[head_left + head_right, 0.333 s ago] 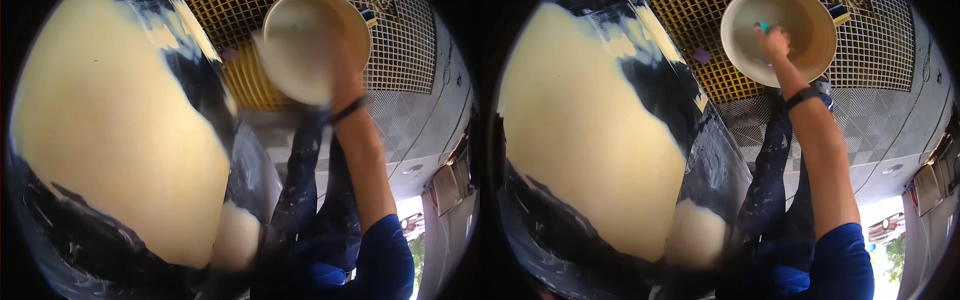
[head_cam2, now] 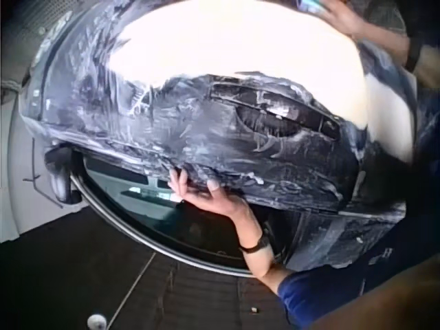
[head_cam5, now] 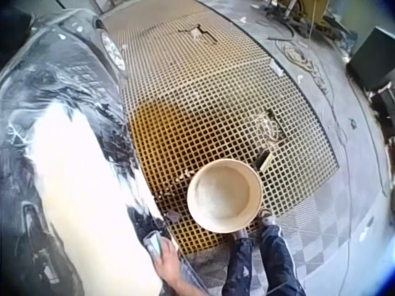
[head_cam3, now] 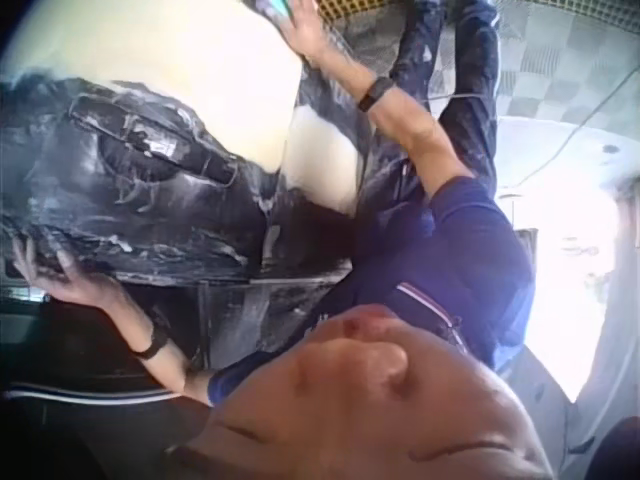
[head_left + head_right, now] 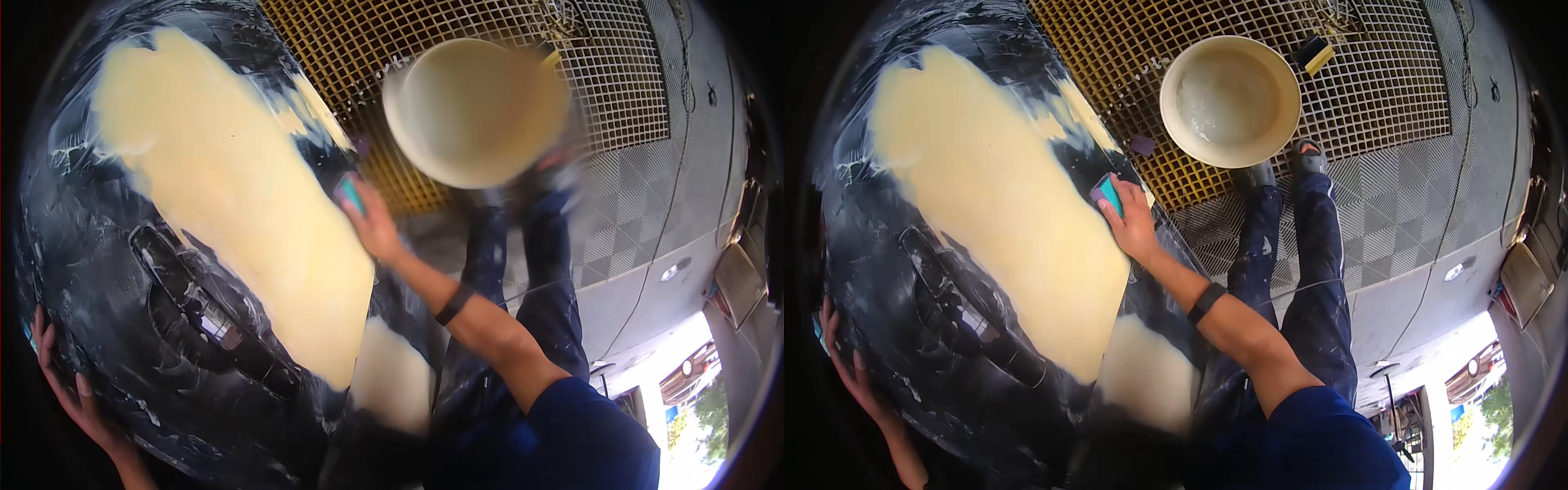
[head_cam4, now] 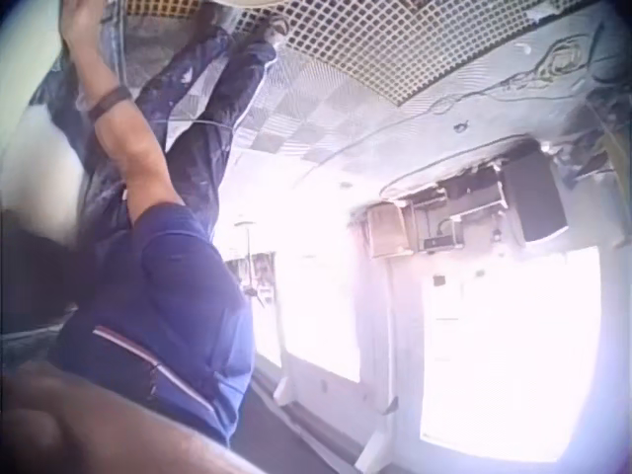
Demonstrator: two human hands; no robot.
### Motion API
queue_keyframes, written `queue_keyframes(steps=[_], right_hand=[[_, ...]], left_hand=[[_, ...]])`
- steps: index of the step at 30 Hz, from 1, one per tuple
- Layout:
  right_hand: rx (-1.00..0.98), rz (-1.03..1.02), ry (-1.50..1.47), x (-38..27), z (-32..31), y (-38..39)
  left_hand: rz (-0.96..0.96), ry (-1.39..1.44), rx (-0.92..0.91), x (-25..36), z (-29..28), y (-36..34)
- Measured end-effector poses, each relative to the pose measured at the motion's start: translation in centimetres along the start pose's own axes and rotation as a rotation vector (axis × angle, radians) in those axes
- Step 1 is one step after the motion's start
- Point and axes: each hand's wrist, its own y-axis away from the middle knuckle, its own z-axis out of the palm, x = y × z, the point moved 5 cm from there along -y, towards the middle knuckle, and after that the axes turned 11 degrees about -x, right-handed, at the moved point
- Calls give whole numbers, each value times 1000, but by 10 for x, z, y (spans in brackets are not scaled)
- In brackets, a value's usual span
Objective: Sand the car body using a sanding block and water.
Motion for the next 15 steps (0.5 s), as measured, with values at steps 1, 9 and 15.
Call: queue_keyframes(steps=[1, 9, 15], right_hand=[[-31, -10, -48, -42, 2, 22], [-87, -134, 39, -69, 5, 27], [-35, -155, -6, -52, 20, -28]], left_hand=[[-17, -27, 1, -2, -10, 8], [33, -88, -24, 8, -7, 10], [49, -47, -28, 7, -3, 4]])
